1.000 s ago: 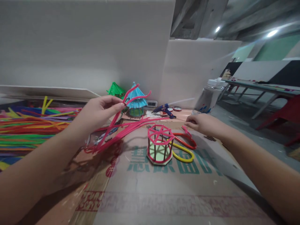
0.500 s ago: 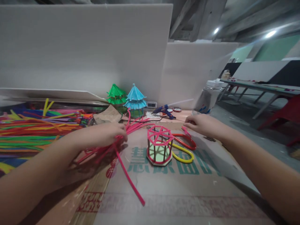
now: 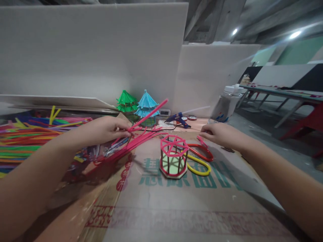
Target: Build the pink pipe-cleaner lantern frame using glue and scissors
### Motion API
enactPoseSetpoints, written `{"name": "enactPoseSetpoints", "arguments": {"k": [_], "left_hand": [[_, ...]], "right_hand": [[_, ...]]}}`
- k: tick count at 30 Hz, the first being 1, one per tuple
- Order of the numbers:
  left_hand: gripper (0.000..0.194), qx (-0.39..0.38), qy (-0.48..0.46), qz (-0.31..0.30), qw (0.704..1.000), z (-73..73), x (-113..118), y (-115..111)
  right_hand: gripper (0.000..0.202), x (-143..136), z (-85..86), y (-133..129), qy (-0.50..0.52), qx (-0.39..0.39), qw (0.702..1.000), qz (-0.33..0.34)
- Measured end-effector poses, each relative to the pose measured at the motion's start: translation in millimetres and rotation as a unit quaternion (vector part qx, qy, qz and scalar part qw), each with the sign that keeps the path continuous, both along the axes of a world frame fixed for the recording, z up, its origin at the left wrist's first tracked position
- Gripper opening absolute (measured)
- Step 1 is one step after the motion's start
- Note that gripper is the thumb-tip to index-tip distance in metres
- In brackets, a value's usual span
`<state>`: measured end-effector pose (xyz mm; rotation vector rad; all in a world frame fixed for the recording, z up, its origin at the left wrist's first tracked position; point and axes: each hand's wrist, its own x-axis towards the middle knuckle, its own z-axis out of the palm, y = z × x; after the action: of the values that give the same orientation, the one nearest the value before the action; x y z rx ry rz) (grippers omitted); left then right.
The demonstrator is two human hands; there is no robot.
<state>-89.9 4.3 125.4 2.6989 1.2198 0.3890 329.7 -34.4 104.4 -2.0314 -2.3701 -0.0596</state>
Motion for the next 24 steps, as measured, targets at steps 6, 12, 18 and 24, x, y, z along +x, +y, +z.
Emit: {"name": "enactPoseSetpoints", "arguments": {"k": [6,12,18,24], "left_hand": [[0.048,0.058,0.045,0.078,0.994,-8.4,3.7,5.5],[0.051,0.066,-0.037,0.087,0.993,-17.3,7.5,10.6],[0.051,0.068,-0.091,0.120,0.986,-8.1,10.0,1.9],[0.056,-0.037,-0.159,0.079,0.983,0.1,10.0,-5.7]], "right_hand": [[0.033,0.1,-0.4,-1.5,0.023,-0.015,1.000,-0.002],[0.037,6.7,-3.7,1.5,0.044,-0.015,0.999,0.022],[0.035,2.3,1.4,-1.8,0.033,-0.012,0.999,0.008],[0.037,-3.1,4.3,-6.0,0.027,-0.012,1.000,0.011]]}}
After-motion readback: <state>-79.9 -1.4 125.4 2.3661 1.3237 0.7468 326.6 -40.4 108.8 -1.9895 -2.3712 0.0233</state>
